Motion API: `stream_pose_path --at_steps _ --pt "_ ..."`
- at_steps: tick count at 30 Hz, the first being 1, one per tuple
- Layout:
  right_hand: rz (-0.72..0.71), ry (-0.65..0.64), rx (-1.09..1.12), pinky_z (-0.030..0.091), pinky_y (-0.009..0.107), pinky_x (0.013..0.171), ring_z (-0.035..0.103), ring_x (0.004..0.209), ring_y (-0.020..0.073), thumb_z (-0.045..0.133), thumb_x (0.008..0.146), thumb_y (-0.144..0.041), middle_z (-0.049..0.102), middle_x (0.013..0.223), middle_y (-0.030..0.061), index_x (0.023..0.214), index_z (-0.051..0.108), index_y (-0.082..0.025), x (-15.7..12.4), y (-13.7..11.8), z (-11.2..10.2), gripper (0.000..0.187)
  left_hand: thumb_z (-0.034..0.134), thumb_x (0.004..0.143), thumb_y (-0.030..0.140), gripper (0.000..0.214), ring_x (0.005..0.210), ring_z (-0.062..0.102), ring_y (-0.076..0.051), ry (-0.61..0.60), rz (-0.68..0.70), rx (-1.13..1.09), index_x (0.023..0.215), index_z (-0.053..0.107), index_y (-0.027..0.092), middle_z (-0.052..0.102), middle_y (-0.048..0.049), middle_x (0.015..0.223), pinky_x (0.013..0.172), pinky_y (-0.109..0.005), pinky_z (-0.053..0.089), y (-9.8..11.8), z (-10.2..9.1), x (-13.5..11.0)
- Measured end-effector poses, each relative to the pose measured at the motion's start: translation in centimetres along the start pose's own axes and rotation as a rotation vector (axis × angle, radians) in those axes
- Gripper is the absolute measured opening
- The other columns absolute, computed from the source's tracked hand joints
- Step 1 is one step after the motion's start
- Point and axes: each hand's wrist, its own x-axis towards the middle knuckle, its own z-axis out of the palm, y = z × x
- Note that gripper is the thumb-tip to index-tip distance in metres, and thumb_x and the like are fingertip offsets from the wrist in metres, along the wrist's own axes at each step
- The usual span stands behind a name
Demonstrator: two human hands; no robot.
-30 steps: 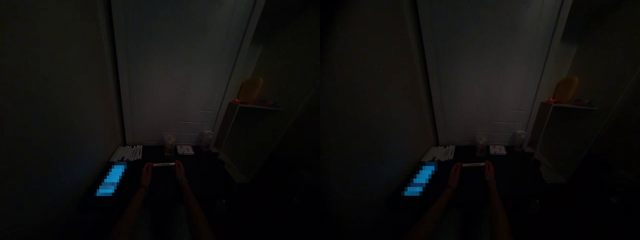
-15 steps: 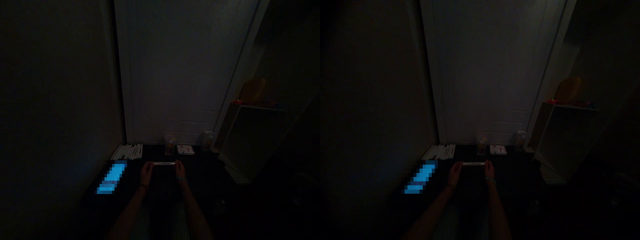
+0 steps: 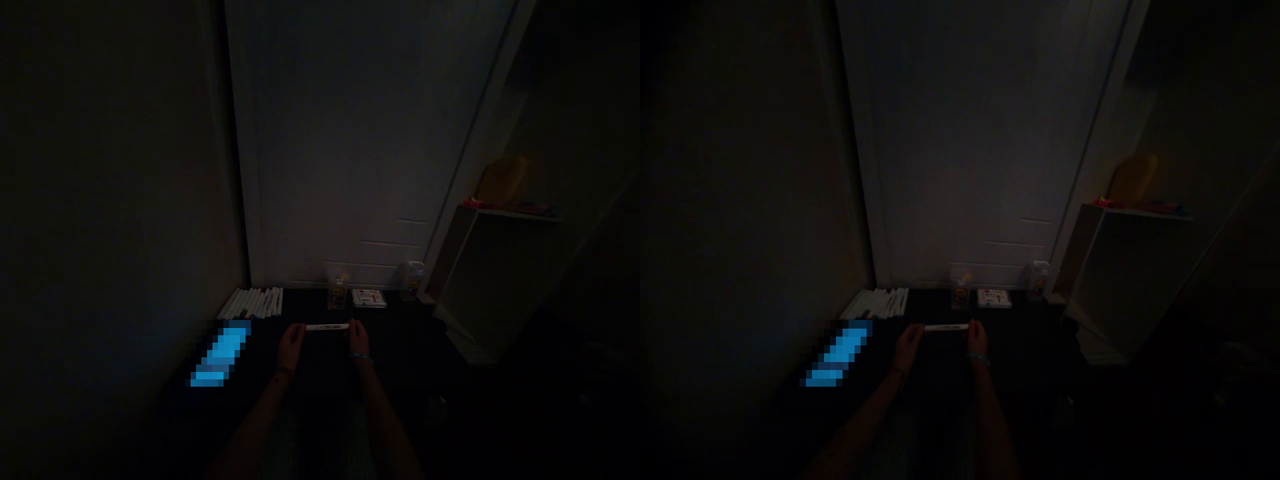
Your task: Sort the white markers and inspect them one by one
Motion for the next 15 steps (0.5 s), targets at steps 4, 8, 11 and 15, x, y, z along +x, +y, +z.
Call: stream_pose_path --at_steps 4,8,11,15 --pt "0.007 0.016 -0.018 0.034 0.020 0.053 0.047 0.055 0.0109 0.036 0.080 -0.050 0.050 0.055 -0.0030 0.065 0.050 -0.019 0.06 0.12 -0.06 0.038 0.052 0.069 0.050 0.038 0.080 0.059 -0.019 -0.025 -0.009 -0.027 0.082 0.059 0.016 0.064 -0.0038 0.080 0.075 -0.030 0.044 0.13 -0.04 -0.12" --pt "-0.024 0.014 -0.019 0.034 0.020 0.055 0.047 0.055 0.0108 0.036 0.080 -0.049 0.050 0.056 -0.0030 0.067 0.051 -0.019 0.04 0.02 -0.22 0.037 0.054 0.067 0.049 0.037 0.080 0.059 -0.019 -0.006 -0.016 -0.039 0.082 0.060 0.016 0.065 -0.0042 0.079 0.074 -0.031 0.044 0.15 0.00 -0.14" --pt "-0.020 0.030 -0.018 0.034 0.020 0.055 0.047 0.056 0.0111 0.036 0.080 -0.049 0.050 0.057 -0.0026 0.067 0.052 -0.019 0.00 -0.05 -0.22 0.037 0.054 0.067 0.050 0.037 0.080 0.059 -0.019 -0.029 -0.020 -0.045 0.081 0.060 0.016 0.065 -0.0039 0.079 0.074 -0.030 0.044 -0.02 0.04 -0.09" --pt "-0.026 0.040 -0.030 0.034 0.021 0.054 0.046 0.055 0.0109 0.037 0.080 -0.050 0.050 0.055 -0.0030 0.065 0.051 -0.019 -0.03 -0.04 -0.11 0.037 0.054 0.065 0.052 0.041 0.078 0.060 -0.018 -0.020 -0.038 -0.036 0.082 0.060 0.016 0.065 -0.0041 0.079 0.072 -0.029 0.045 -0.10 0.01 -0.08"
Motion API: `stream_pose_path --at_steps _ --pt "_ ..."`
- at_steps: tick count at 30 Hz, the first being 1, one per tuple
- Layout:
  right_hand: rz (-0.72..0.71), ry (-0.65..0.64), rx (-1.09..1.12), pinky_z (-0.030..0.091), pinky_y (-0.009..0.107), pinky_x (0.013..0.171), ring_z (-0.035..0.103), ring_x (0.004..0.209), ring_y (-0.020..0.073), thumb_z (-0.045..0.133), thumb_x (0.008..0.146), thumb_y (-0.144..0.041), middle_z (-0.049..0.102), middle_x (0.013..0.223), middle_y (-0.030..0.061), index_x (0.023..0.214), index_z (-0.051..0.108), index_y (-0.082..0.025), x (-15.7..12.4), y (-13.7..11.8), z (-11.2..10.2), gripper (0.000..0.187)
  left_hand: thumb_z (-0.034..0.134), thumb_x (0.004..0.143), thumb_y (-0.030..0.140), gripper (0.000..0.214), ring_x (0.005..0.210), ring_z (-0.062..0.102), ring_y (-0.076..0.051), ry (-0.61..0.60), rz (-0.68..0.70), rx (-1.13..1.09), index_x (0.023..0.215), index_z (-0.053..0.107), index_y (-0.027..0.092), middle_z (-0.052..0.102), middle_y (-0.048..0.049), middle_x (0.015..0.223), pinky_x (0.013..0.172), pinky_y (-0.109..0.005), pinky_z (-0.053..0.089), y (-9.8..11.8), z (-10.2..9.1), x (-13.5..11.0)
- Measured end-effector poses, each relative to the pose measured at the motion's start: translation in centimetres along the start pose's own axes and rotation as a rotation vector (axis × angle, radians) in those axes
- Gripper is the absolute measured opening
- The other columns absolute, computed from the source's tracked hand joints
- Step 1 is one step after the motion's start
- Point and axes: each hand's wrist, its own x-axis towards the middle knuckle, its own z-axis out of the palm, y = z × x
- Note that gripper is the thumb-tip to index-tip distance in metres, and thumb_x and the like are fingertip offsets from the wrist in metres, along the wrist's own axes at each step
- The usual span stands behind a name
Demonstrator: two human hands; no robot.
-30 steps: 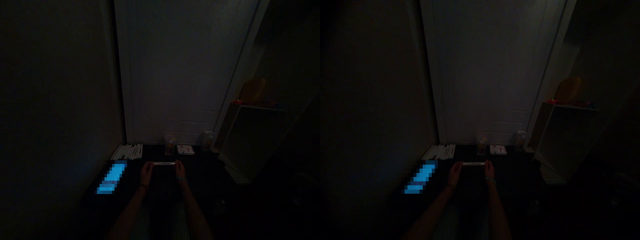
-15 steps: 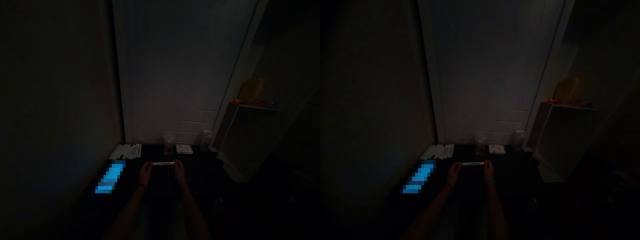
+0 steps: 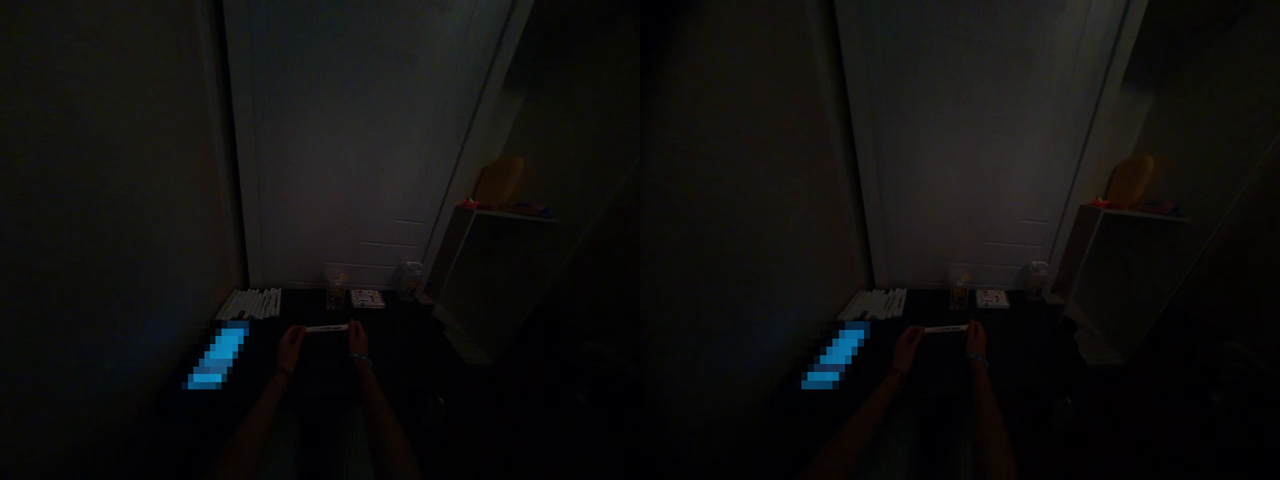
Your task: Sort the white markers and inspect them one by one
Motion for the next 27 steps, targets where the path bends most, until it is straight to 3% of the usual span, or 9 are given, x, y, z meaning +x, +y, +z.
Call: stream_pose_path --at_steps 27 --pt "-0.005 -0.052 -0.073 0.034 0.020 0.053 0.047 0.054 0.0109 0.034 0.082 -0.048 0.049 0.056 -0.0030 0.067 0.050 -0.019 -0.04 0.41 0.22 0.036 0.047 0.072 0.050 0.036 0.083 0.057 -0.018 0.090 0.065 0.069 0.086 0.059 0.018 0.063 -0.0023 0.084 0.077 -0.029 0.042 -0.22 0.06 0.17"
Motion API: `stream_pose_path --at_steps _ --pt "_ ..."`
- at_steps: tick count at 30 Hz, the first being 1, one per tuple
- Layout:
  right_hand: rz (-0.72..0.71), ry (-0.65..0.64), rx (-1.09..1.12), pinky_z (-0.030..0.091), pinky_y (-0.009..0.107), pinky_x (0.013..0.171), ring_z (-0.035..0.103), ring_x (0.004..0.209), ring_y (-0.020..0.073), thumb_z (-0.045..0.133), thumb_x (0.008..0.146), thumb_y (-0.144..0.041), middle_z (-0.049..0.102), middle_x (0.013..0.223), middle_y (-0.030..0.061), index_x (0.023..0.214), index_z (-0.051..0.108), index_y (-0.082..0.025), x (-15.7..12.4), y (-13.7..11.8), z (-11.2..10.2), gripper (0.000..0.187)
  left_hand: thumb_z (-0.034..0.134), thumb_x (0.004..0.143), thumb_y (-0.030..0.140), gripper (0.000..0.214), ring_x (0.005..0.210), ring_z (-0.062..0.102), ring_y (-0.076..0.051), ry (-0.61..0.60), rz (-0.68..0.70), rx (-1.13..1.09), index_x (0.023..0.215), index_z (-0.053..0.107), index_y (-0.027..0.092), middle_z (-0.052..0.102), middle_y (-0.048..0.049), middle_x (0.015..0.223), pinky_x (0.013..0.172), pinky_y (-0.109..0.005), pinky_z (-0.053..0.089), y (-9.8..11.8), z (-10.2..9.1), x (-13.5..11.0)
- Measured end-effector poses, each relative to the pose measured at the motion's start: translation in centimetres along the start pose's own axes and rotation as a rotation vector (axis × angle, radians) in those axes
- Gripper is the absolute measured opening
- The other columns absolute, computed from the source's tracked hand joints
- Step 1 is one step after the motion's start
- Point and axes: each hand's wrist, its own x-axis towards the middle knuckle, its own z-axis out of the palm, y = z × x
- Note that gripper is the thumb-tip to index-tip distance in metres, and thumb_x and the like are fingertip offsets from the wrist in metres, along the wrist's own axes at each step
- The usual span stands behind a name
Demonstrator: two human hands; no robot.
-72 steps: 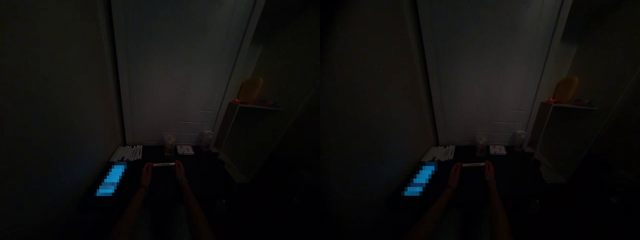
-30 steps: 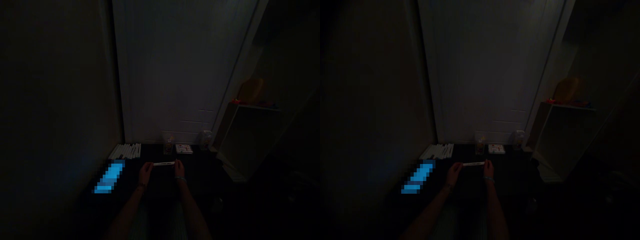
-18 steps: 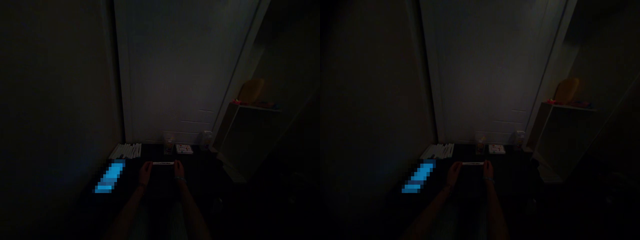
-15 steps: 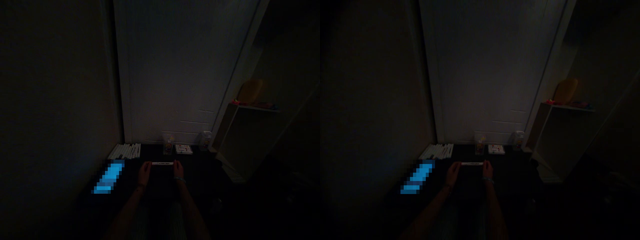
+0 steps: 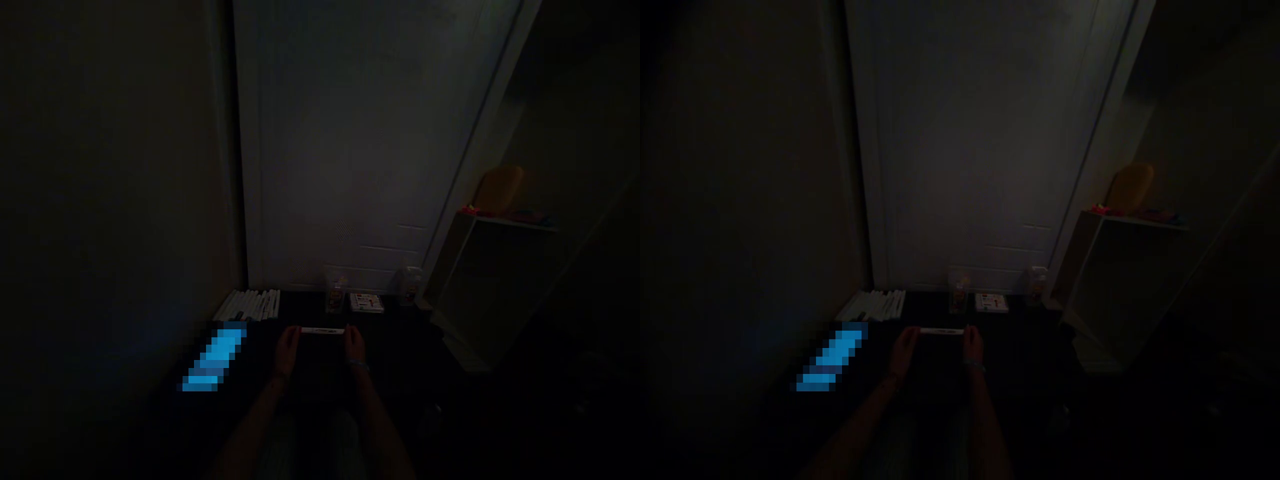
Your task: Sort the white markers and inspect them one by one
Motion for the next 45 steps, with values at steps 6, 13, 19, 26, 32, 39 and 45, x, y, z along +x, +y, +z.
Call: stream_pose_path --at_steps 6,13,19,26,32,39,45 --pt "-0.012 -0.051 0.004 0.033 0.019 0.052 0.047 0.055 0.0106 0.035 0.081 -0.049 0.051 0.056 -0.0029 0.066 0.052 -0.019 -0.2 -0.3 -0.1 0.037 0.044 0.074 0.050 0.038 0.082 0.057 -0.018 -0.010 0.015 0.025 0.088 0.059 0.018 0.063 -0.0022 0.085 0.076 -0.028 0.042 0.6 -0.3 -0.4" --pt "-0.006 -0.071 -0.008 0.032 0.020 0.050 0.046 0.053 0.0106 0.037 0.080 -0.049 0.054 0.056 -0.0020 0.065 0.055 -0.018 -0.3 -1.0 -0.3 0.038 0.046 0.073 0.051 0.040 0.078 0.057 -0.017 -0.013 -0.011 0.007 0.088 0.059 0.017 0.063 -0.0028 0.081 0.072 -0.027 0.043 0.4 -0.1 -0.4" --pt "0.009 -0.048 0.018 0.032 0.019 0.051 0.045 0.054 0.0102 0.037 0.079 -0.047 0.053 0.058 -0.0024 0.067 0.054 -0.018 -0.2 -1.0 -0.1 0.036 0.048 0.073 0.049 0.036 0.079 0.057 -0.017 -0.043 0.013 0.019 0.086 0.058 0.017 0.063 -0.0026 0.082 0.072 -0.027 0.043 -0.2 0.3 -0.2" --pt "0.006 -0.050 0.037 0.033 0.019 0.051 0.047 0.055 0.0111 0.038 0.078 -0.046 0.052 0.055 -0.0027 0.068 0.054 -0.018 -0.2 -0.8 -0.1 0.034 0.048 0.072 0.048 0.036 0.080 0.057 -0.017 -0.036 0.034 0.040 0.087 0.058 0.017 0.062 -0.0029 0.084 0.073 -0.028 0.043 0.2 0.1 -0.4" --pt "0.040 -0.030 0.031 0.033 0.020 0.050 0.047 0.052 0.0115 0.041 0.076 -0.046 0.052 0.052 -0.0024 0.066 0.055 -0.018 -0.3 -1.7 -0.3 0.033 0.050 0.070 0.048 0.034 0.081 0.057 -0.018 -0.033 0.002 0.017 0.084 0.058 0.018 0.062 -0.0025 0.082 0.075 -0.030 0.043 0.6 0.2 -0.5" --pt "0.046 -0.041 0.045 0.034 0.020 0.051 0.049 0.056 0.0122 0.041 0.076 -0.045 0.055 0.057 -0.0016 0.070 0.057 -0.017 -0.3 -1.6 -0.3 0.032 0.051 0.070 0.048 0.033 0.081 0.057 -0.018 -0.039 0.007 0.024 0.083 0.059 0.018 0.063 -0.0024 0.082 0.076 -0.030 0.043 1.0 0.1 -0.6" --pt "0.042 -0.038 0.049 0.034 0.019 0.051 0.048 0.055 0.0113 0.040 0.076 -0.048 0.053 0.056 -0.0023 0.068 0.055 -0.017 -0.3 -1.2 -0.1 0.035 0.050 0.070 0.049 0.034 0.080 0.057 -0.018 -0.024 0.004 0.044 0.082 0.060 0.019 0.063 -0.0022 0.081 0.075 -0.029 0.043 1.1 0.0 -0.7"
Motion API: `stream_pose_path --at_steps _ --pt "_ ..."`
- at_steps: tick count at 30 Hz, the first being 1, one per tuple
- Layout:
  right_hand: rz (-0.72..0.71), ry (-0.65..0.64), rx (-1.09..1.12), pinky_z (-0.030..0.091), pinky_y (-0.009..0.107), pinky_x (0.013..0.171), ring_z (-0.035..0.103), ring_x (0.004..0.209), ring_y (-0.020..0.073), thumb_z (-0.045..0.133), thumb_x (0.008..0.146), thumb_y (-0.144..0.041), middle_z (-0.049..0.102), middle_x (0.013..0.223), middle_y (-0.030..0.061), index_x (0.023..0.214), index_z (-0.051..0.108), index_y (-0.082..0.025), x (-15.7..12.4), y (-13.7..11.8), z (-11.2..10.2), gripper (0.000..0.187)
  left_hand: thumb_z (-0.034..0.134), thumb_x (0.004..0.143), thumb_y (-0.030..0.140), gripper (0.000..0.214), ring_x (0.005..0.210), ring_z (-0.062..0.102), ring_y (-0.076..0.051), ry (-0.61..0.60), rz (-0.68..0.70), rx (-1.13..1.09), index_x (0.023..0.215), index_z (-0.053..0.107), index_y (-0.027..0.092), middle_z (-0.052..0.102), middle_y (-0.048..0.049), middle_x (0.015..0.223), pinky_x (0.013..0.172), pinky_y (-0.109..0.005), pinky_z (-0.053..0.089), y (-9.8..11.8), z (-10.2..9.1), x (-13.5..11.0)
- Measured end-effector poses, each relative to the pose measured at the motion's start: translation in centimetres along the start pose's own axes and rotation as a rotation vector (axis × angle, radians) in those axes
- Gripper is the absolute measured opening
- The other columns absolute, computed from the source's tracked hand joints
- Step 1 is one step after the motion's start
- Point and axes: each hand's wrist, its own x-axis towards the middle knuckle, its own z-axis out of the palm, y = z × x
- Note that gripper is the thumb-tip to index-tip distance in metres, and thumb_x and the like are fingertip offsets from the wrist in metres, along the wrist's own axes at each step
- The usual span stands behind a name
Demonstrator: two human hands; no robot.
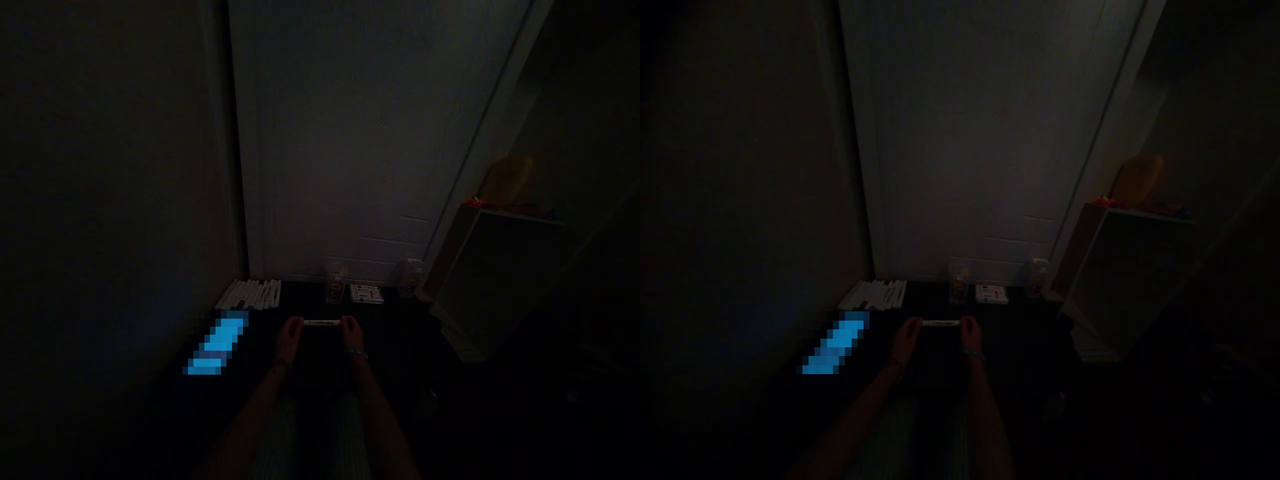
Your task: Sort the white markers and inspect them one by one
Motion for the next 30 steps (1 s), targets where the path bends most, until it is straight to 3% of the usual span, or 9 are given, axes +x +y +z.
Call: stream_pose_path --at_steps 10,30 --pt "-0.064 0.004 -0.009 0.033 0.019 0.051 0.046 0.054 0.0101 0.037 0.078 -0.050 0.051 0.056 -0.0031 0.067 0.054 -0.018 0.0 0.1 0.0 0.038 0.049 0.071 0.050 0.035 0.077 0.058 -0.018 -0.036 0.014 -0.005 0.084 0.059 0.019 0.063 -0.0018 0.079 0.072 -0.028 0.043 -0.7 0.1 0.2" --pt "-0.059 -0.021 -0.020 0.032 0.018 0.050 0.044 0.054 0.0098 0.038 0.080 -0.048 0.050 0.057 -0.0032 0.068 0.053 -0.018 0.1 0.6 -0.2 0.035 0.048 0.072 0.049 0.034 0.080 0.057 -0.018 -0.030 0.005 -0.021 0.085 0.059 0.019 0.063 -0.0021 0.082 0.074 -0.028 0.043 -1.0 0.3 0.2"
